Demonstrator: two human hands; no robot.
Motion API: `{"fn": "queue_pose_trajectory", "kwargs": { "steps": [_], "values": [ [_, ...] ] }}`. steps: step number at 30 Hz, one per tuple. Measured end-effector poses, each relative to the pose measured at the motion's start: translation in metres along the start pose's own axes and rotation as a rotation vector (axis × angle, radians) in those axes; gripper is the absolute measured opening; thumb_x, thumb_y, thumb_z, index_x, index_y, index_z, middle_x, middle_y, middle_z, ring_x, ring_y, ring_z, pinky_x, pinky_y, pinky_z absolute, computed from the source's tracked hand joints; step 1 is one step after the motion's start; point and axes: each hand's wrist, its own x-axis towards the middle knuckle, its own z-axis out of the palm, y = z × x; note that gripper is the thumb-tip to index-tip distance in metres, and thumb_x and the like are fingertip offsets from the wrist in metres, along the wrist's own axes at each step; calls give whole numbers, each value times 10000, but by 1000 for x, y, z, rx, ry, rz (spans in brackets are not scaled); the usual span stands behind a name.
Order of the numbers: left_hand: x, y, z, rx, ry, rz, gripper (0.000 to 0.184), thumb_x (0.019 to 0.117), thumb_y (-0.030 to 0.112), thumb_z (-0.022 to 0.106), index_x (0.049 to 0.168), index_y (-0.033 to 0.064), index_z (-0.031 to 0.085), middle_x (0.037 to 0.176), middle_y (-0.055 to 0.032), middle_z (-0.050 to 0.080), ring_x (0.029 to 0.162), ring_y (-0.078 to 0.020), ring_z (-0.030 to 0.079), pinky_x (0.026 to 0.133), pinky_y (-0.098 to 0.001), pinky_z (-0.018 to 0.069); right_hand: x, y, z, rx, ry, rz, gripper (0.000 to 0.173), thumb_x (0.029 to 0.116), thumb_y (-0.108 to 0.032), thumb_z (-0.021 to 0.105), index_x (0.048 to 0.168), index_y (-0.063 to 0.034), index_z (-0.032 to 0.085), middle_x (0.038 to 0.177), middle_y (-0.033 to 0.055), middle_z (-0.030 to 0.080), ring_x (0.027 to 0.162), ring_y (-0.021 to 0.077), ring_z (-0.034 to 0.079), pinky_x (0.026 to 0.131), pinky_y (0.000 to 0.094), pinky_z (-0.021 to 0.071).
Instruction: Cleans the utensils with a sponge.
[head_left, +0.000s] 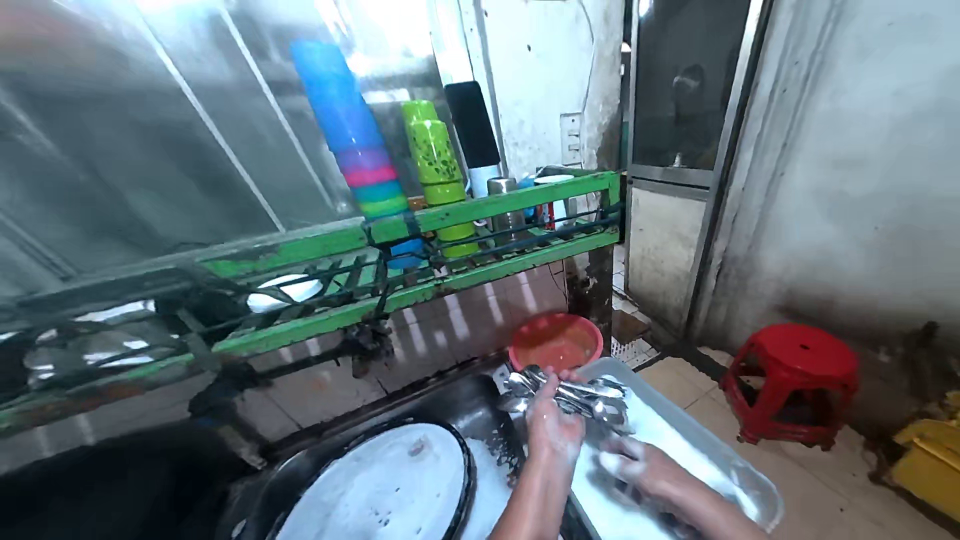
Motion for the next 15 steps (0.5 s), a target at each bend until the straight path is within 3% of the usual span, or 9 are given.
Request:
{"fn": "queue_pose_trajectory", "kwargs": {
  "steps": [2,4,6,11,13,15],
  "values": [
    [-22,-3,2,35,-13,-30,219,1091,199,417,1155,59,572,948,-91,647,885,-214,652,777,-402,554,12,-8,21,455,8,14,470,1101,-395,423,1359,-27,556,1062,127,690,897,208,693,791,397,590],
    [-36,-11,-2,-14,-46,-58,263,1097,227,399,1125,32,574,915,-108,653,851,-215,671,758,-371,583,20,-8,38,923,67,-71,409,1117,-335,387,1315,-15,548,1073,101,683,948,170,679,833,371,584],
    [-45,-13,-8,-52,-50,-72,280,1098,233,391,1104,15,566,896,-124,662,830,-220,689,745,-353,594,25,-9,51,1153,158,-181,362,1117,-276,386,1303,-19,559,1086,87,692,983,140,675,876,335,570],
    [-48,5,-17,-28,7,16,202,1066,168,403,1120,45,553,956,-118,659,882,-214,677,748,-367,581,29,-20,58,1345,227,-269,241,1088,-106,421,1251,7,557,1091,101,682,987,151,673,877,316,572],
    [-54,-1,-19,-24,-19,11,208,1066,155,392,1102,36,559,942,-123,661,868,-211,677,748,-352,582,32,-19,61,1327,137,-353,269,1076,-112,436,1278,1,574,1132,101,701,1056,153,673,949,330,560],
    [-58,-7,-23,-22,-53,-14,247,1073,189,372,1075,40,569,917,-111,652,847,-197,672,752,-331,581,36,-17,63,1343,65,-390,289,1053,-156,462,1281,-16,572,1128,109,709,1062,165,681,957,350,562]
  ]
}}
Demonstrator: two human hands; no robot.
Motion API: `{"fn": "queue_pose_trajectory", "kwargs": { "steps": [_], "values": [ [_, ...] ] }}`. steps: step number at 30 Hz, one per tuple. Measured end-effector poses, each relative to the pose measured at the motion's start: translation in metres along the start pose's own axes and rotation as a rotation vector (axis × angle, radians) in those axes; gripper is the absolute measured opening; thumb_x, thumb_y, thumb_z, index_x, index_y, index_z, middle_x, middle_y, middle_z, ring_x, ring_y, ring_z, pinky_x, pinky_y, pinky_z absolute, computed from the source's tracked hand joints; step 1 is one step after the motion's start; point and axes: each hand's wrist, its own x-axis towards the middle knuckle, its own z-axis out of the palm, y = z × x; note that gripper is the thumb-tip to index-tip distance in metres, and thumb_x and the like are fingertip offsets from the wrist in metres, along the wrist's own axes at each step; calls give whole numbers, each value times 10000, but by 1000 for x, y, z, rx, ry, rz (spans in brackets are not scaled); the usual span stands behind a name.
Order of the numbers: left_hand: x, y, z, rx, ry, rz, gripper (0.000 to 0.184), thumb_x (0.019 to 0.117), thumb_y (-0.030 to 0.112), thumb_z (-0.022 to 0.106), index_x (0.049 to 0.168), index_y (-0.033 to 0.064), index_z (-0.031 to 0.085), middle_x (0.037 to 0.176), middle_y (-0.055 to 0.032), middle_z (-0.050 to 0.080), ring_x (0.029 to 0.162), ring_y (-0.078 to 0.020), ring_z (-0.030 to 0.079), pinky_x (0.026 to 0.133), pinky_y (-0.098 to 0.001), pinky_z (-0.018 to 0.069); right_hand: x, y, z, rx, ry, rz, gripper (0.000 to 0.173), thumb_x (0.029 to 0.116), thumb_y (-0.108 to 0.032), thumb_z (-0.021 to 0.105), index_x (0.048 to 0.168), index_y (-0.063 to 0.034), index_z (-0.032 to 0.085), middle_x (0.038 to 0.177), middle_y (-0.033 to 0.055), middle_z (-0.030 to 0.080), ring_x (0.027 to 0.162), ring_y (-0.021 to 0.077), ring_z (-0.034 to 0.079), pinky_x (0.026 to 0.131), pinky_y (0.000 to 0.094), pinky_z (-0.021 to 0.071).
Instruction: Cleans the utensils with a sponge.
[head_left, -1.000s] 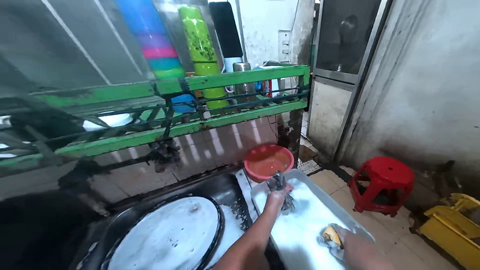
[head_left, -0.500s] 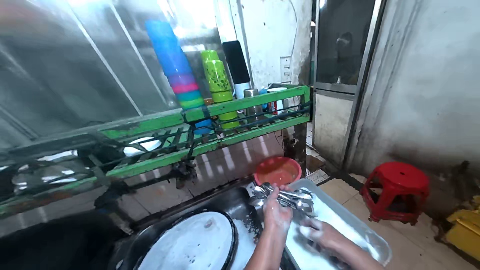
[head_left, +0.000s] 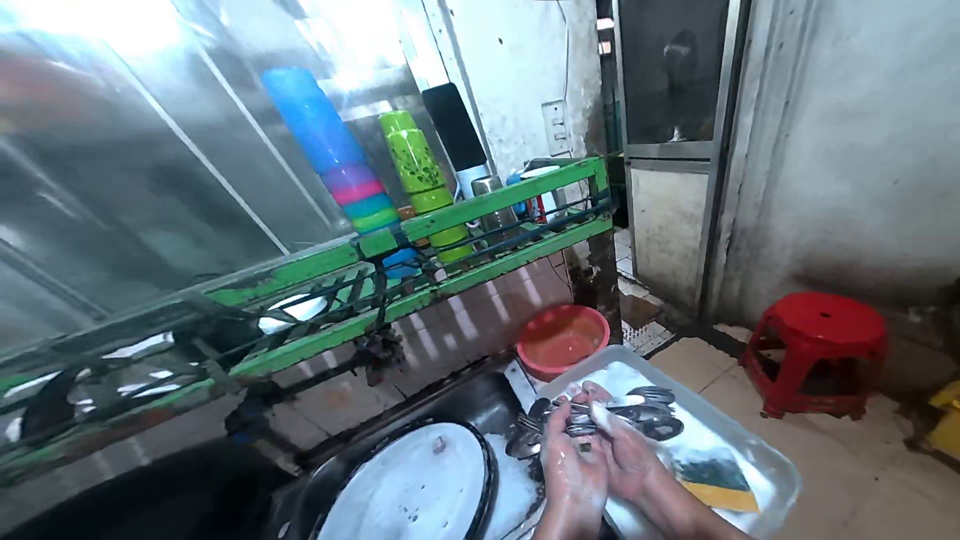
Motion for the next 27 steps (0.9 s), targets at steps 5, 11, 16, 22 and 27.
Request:
{"fn": "queue_pose_trajectory", "kwargs": {
  "steps": [5,11,16,22,27],
  "values": [
    [19,16,-5,-25,90,81,247,1060,240,402,1060,58,569,920,-104,653,854,-208,674,732,-384,582,-1,-4,-4,106,71,6,291,1074,-130,410,1275,19,559,1154,149,678,1053,222,671,933,407,570],
    [32,21,-1,-41,216,151,189,1067,212,433,1078,71,558,924,-82,642,860,-181,661,748,-341,566,7,-22,-7,119,91,-57,292,1085,-158,360,1237,-38,580,1192,152,695,1078,268,681,915,453,568],
    [52,30,-17,-84,207,188,199,1077,259,444,958,118,519,739,-26,573,665,-172,635,681,-381,604,15,-46,-20,150,150,-101,246,1088,-149,414,1188,-25,602,1058,164,725,986,265,708,880,439,578],
    [63,39,-23,255,36,107,267,1100,202,381,1030,37,579,638,-33,539,442,-107,492,428,-243,478,23,-72,-40,-131,284,2,164,1077,-120,480,1107,-24,610,652,46,587,533,132,588,564,306,568],
    [60,-5,-17,553,-57,-195,286,1094,163,424,1150,-33,624,986,-152,712,820,-235,708,704,-389,598,26,-59,-35,-385,301,297,76,982,6,568,1020,6,633,741,69,638,578,137,596,528,280,520]
  ]
}}
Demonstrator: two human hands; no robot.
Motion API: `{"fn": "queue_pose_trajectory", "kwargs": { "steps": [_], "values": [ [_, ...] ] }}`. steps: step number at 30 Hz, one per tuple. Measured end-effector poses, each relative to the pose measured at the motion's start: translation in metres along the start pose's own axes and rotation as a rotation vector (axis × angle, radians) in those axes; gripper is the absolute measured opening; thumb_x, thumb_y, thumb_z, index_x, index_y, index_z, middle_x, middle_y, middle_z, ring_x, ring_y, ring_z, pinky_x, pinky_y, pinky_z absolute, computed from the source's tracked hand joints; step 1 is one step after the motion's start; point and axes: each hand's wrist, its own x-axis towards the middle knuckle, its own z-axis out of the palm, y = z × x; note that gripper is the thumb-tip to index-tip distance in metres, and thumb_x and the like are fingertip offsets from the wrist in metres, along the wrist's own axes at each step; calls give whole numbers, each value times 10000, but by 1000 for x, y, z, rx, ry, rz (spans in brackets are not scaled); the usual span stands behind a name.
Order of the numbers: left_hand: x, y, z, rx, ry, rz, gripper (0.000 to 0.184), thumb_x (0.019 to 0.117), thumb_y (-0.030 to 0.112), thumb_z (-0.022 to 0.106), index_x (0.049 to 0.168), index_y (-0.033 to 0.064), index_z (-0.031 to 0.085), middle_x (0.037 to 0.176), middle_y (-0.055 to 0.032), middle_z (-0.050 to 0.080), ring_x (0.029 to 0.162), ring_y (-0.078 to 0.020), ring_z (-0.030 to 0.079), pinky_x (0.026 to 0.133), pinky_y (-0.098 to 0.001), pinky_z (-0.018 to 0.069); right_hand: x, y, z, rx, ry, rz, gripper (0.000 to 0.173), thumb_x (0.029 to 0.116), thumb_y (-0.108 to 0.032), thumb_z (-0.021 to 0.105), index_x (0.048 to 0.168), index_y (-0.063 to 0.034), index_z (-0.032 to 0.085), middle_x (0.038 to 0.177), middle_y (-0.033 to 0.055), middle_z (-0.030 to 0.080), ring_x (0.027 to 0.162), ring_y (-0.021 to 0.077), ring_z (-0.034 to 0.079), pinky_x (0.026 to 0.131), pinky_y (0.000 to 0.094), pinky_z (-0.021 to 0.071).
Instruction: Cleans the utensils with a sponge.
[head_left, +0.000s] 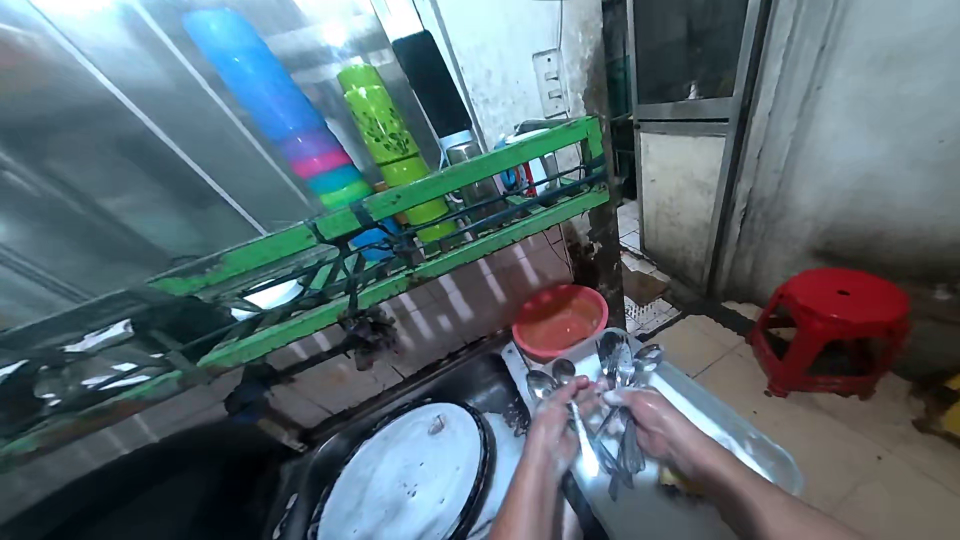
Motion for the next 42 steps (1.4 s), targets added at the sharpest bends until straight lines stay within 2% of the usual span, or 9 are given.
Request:
{"fn": "queue_pose_trajectory", "kwargs": {
  "steps": [2,7,14,18,23,29,33,36,42],
  "values": [
    [3,-26,9,66,36,-46,295,1101,246,443,1177,24,621,914,-95,669,761,-176,658,664,-338,573,5,13,6,15,37,-44,52,958,30,572,962,-4,611,716,56,620,581,122,591,533,269,516],
    [1,-58,7,478,-69,-23,513,1112,411,374,1383,12,549,1269,-160,647,1145,-204,638,1002,-408,521,4,32,-4,-13,0,-168,242,1091,-180,433,1104,-28,621,914,60,662,839,123,656,754,307,563],
    [-6,-57,16,484,-70,-52,271,943,40,667,1178,-51,568,863,-119,679,732,-168,673,686,-336,586,-5,-16,-11,-753,-120,137,577,1087,-541,367,1408,-94,542,1107,133,625,885,192,590,752,381,493],
    [4,-62,11,578,32,-46,241,860,-64,672,1085,-68,585,752,-106,643,627,-169,631,609,-332,554,-22,-41,-25,-1134,-353,-17,555,1103,-409,431,1527,-50,452,1400,237,578,1267,334,577,1091,514,420],
    [44,-50,18,706,77,-198,267,906,-11,641,1159,-66,576,887,-137,647,656,-185,623,618,-340,556,-33,-44,-79,-1520,-423,-76,770,988,-308,670,1620,-83,290,1644,197,326,1504,344,358,1206,549,315],
    [97,-54,42,1579,-46,-237,466,1051,265,532,1366,-76,565,1447,-253,539,1378,-358,499,1146,-515,389,-50,-1,-101,-1729,-423,-14,672,910,-275,760,1494,-74,493,1516,205,493,1397,409,471,1123,613,389],
    [96,-82,62,1696,39,-112,477,1076,223,425,1482,-25,462,1597,-221,367,1458,-361,403,1160,-517,391,-41,24,-111,-1797,-348,29,734,865,-363,759,1479,-59,495,1419,279,560,1315,494,528,1064,687,405],
    [93,-87,70,1740,-1,-58,492,1082,155,386,1543,-16,373,1653,-208,270,1500,-356,338,1191,-492,351,-35,31,-122,-1778,-355,-69,569,973,-219,618,1510,-79,488,1453,248,557,1336,467,531,1101,656,393],
    [97,-65,51,1496,-7,-3,457,1065,169,501,1451,-73,464,1456,-269,520,1374,-360,504,1154,-475,396,-51,-3,-103,-1664,-223,11,502,975,-232,656,1437,-94,516,1217,244,668,1091,456,667,890,653,521]
  ]
}}
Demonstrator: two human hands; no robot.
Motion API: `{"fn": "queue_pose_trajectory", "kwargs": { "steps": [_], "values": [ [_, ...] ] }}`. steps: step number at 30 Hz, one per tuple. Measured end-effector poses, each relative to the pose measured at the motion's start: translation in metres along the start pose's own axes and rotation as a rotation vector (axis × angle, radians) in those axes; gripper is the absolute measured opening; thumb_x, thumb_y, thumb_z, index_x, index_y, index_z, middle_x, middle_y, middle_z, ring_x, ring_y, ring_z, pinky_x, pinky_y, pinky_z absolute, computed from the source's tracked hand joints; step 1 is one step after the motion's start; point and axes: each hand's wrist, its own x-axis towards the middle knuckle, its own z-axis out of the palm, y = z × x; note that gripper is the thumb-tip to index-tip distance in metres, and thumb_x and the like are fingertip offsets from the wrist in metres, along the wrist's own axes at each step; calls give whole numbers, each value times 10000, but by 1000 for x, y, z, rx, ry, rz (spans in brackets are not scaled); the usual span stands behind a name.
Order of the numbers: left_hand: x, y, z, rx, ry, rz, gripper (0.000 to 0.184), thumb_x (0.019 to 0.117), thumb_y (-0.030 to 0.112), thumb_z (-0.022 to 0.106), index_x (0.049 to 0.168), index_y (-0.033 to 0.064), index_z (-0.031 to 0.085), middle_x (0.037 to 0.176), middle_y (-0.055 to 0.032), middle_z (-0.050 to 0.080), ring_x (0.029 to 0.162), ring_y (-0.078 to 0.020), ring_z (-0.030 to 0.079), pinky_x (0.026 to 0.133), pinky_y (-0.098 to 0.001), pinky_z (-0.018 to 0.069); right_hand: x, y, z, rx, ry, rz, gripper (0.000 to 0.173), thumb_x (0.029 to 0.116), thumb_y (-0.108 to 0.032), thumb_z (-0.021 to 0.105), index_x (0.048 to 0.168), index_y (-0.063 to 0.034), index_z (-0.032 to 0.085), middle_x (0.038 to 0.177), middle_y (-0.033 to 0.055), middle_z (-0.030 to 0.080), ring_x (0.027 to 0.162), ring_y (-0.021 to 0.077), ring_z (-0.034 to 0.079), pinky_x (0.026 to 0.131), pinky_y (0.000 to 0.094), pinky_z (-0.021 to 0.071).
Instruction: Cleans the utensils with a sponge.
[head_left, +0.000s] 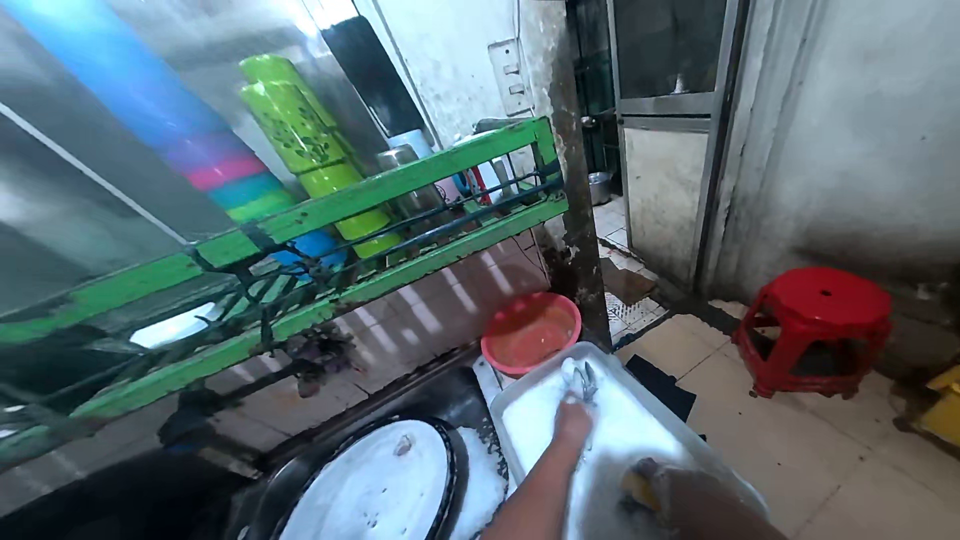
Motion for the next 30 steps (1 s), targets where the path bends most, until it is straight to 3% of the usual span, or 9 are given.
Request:
{"fn": "queue_pose_trajectory", "kwargs": {
  "steps": [3,5,7,11,14,20,24,27,30],
  "values": [
    [-6,-6,-17,-335,11,-70,598,942,110,672,1479,-17,443,1389,-228,576,1275,-308,578,1075,-470,470,3,1,1,-55,-13,-29,498,948,-231,689,1404,-71,568,1311,231,634,1174,446,632,931,660,505],
    [-16,-11,-24,-626,33,-46,587,873,-5,701,1419,-12,485,1228,-187,649,1067,-253,650,920,-421,544,4,2,4,-105,24,-81,438,924,-213,706,1321,-39,641,1336,222,623,1247,434,587,972,632,495],
    [-35,-13,-29,-821,70,18,469,913,17,696,1342,-40,514,1099,-165,665,930,-201,661,833,-361,561,4,-1,2,-143,24,-90,452,921,-219,709,1320,-19,639,1370,224,603,1295,439,550,999,619,480],
    [-53,-14,-21,-545,-40,-130,544,961,291,713,1370,-25,544,1263,-201,644,1160,-269,633,1016,-451,504,11,-8,5,-246,-83,-37,584,907,-249,738,1426,-69,540,1438,202,537,1335,437,501,1009,611,471],
    [-54,-15,-14,-630,48,-53,496,921,313,756,1270,-10,616,1169,-167,681,1069,-229,665,952,-421,539,17,-7,5,-215,-52,-10,481,943,-143,677,1412,-117,572,1436,169,558,1323,433,521,1000,632,477],
    [-45,-26,-11,-570,-24,14,582,979,368,688,1410,6,542,1402,-183,591,1313,-246,566,1128,-428,439,24,-7,8,-251,-24,36,549,923,-281,724,1412,-90,564,1438,171,571,1328,414,539,1008,635,484],
    [-47,-24,-22,-897,116,56,356,1023,247,638,1270,-9,629,1017,-82,731,964,-143,691,939,-344,541,19,-7,2,-76,11,101,641,916,-303,737,1477,-94,509,1414,204,588,1285,395,583,1052,618,461],
    [-55,-30,-32,-1106,36,36,278,1062,163,542,1271,2,629,821,-24,656,702,-105,638,726,-283,559,25,-1,2,187,158,64,654,876,-196,775,1449,-33,505,1315,229,641,1216,369,628,1052,572,473],
    [-65,-34,-20,-1363,10,31,250,1068,236,557,1016,-3,608,633,-4,533,505,-113,548,552,-276,544,25,13,2,578,433,-42,617,835,-116,785,1380,46,547,1243,217,661,1142,273,650,1019,456,519]
  ]
}}
